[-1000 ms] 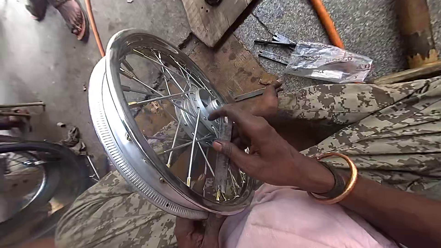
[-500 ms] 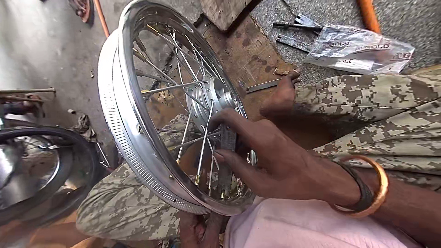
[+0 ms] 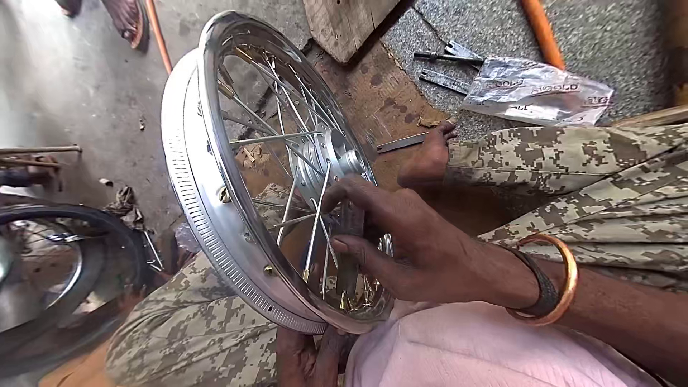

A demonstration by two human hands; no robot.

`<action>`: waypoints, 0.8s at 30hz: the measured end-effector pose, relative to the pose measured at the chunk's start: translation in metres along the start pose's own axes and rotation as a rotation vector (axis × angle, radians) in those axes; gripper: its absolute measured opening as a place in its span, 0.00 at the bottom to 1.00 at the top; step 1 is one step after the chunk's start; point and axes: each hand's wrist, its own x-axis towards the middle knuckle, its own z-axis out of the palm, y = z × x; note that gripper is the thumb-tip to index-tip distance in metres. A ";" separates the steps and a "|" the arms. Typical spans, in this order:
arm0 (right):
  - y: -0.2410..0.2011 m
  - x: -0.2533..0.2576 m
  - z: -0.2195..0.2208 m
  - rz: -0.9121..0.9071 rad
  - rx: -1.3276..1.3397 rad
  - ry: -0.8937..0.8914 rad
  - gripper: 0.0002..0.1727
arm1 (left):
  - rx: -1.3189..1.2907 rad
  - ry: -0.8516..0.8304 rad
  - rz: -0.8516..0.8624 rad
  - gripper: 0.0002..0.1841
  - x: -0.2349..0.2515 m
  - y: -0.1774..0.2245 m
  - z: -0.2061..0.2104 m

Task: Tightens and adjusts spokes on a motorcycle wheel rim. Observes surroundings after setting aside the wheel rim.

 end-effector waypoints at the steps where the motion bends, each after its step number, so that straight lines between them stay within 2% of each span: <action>1: 0.000 -0.001 -0.001 0.010 -0.001 0.013 0.18 | -0.001 0.002 0.003 0.21 0.000 -0.001 0.000; 9: -0.008 0.008 0.000 -0.051 -0.072 -0.012 0.26 | 0.016 -0.014 0.058 0.15 0.006 -0.006 -0.005; 12: -0.005 -0.001 0.003 -0.026 -0.058 0.017 0.26 | -0.028 -0.009 0.062 0.17 0.007 -0.009 -0.007; 15: -0.005 -0.015 0.007 -0.006 -0.036 0.117 0.22 | -0.141 0.022 0.103 0.18 0.012 -0.015 -0.005; 19: -0.010 -0.044 0.011 -0.047 -0.055 0.196 0.05 | -0.195 0.064 0.131 0.15 0.023 -0.018 -0.009; 22: -0.006 -0.059 0.017 -0.024 -0.028 0.165 0.06 | -0.161 0.061 0.168 0.14 0.027 -0.021 -0.015; 24: -0.004 -0.069 0.021 0.065 -0.102 0.015 0.11 | -0.140 0.092 0.183 0.14 0.027 -0.022 -0.017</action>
